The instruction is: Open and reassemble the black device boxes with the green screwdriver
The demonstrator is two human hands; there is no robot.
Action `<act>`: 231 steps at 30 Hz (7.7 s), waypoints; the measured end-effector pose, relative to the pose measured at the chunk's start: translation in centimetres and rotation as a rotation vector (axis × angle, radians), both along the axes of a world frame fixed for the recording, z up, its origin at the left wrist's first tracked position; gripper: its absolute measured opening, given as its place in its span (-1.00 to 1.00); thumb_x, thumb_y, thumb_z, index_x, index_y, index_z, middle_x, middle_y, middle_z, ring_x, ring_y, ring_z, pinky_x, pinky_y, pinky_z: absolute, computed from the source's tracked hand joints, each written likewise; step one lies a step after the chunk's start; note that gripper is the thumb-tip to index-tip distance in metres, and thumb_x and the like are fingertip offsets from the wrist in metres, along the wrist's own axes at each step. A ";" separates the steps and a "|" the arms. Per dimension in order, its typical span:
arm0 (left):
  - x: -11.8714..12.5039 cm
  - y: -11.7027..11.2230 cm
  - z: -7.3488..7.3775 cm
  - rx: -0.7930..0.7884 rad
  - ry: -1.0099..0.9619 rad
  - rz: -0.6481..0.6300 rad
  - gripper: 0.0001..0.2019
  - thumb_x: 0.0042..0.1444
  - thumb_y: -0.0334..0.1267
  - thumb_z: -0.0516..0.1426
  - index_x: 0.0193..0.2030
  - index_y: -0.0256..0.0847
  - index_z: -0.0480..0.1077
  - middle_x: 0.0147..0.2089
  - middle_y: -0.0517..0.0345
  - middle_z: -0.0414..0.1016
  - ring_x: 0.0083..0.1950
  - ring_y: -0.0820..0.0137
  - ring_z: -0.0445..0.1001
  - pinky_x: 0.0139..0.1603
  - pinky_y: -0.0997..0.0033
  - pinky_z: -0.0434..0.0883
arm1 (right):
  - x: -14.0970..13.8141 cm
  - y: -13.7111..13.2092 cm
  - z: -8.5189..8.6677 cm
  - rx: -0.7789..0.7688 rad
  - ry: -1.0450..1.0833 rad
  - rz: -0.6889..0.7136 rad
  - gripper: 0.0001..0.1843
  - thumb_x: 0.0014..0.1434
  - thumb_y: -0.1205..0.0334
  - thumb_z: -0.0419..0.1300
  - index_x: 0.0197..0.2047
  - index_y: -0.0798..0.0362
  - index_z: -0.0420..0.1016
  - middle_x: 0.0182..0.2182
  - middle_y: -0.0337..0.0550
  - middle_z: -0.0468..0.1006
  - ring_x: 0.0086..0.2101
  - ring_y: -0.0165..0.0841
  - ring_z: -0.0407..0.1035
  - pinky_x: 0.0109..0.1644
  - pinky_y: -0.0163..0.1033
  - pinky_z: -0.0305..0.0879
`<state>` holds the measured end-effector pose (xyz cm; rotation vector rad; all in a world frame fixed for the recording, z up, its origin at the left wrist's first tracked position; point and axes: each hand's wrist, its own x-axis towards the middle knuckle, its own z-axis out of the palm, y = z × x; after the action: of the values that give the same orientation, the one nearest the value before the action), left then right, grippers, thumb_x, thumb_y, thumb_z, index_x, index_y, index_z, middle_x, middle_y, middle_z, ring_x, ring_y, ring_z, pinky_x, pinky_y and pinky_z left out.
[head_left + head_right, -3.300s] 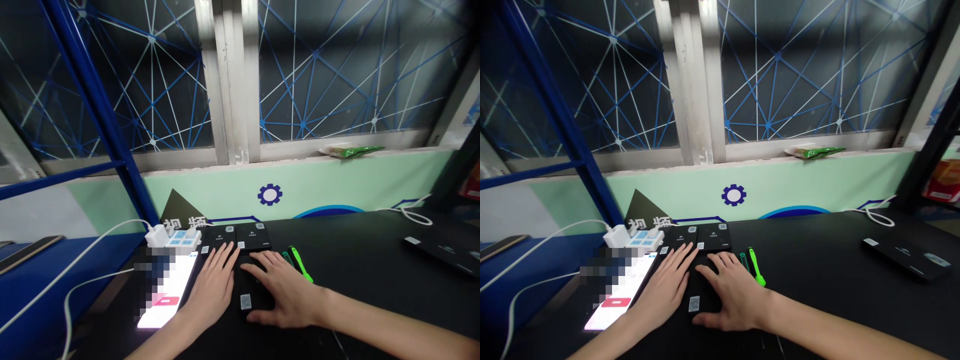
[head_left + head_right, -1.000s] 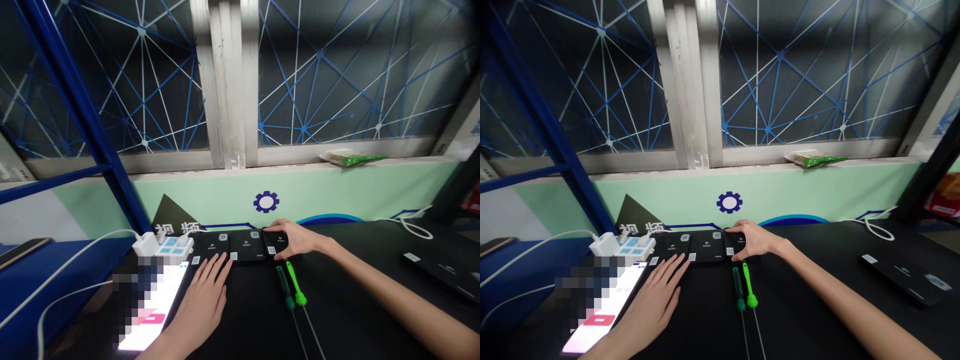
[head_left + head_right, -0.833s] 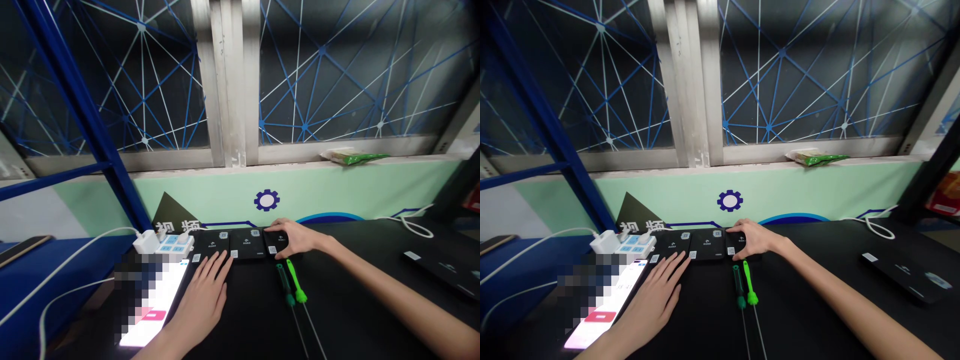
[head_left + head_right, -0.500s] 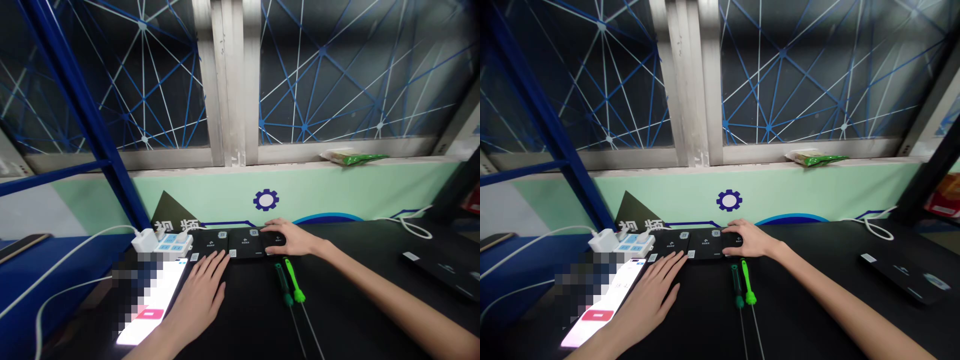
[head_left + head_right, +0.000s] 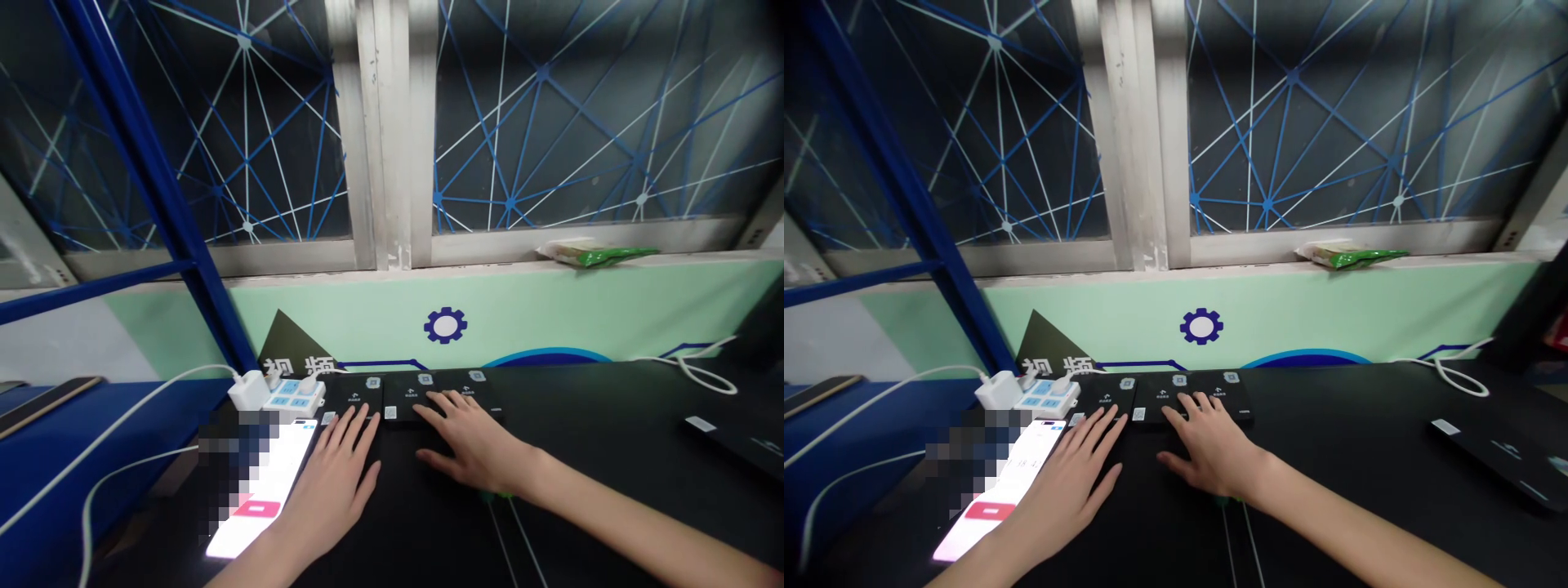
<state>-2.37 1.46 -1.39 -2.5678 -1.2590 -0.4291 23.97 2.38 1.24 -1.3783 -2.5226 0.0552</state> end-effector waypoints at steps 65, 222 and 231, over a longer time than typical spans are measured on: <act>0.6 -0.1 2.7 -0.402 -0.355 -0.150 -0.61 0.23 -0.23 0.14 0.20 0.07 0.40 0.26 0.12 0.34 0.25 0.12 0.32 0.30 -0.06 0.24 | -0.1 0.3 -1.7 0.153 -0.179 -0.008 -0.33 0.33 0.06 0.06 0.42 0.13 0.10 0.30 0.28 0.25 0.22 0.16 0.18 0.18 0.21 0.19; 2.2 -2.0 1.6 -0.473 -0.468 -0.065 -0.77 0.36 -0.13 0.01 0.07 -0.03 0.36 0.04 0.10 0.44 0.09 0.17 0.41 0.12 0.12 0.36 | 7.8 -1.8 0.1 -0.550 0.400 -0.262 -0.63 0.06 0.23 0.17 -0.74 0.09 0.40 -0.75 -0.25 0.42 -0.68 -0.48 0.13 -0.56 -0.32 -0.03; 2.5 -1.8 1.3 -0.485 -0.483 -0.069 -0.71 0.42 -0.06 -0.07 0.10 -0.02 0.36 0.06 0.09 0.44 0.13 0.15 0.38 0.18 0.03 0.31 | 7.2 -1.7 0.6 -0.539 1.055 -0.184 -0.64 0.19 0.01 0.15 -0.50 0.06 0.27 -0.67 -0.37 0.24 -0.68 -0.54 -0.02 -0.60 -0.37 -0.19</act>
<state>0.12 -0.31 -0.06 -3.0329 -1.5962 -0.8998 31.18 0.71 1.84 -1.2314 -1.5176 1.1536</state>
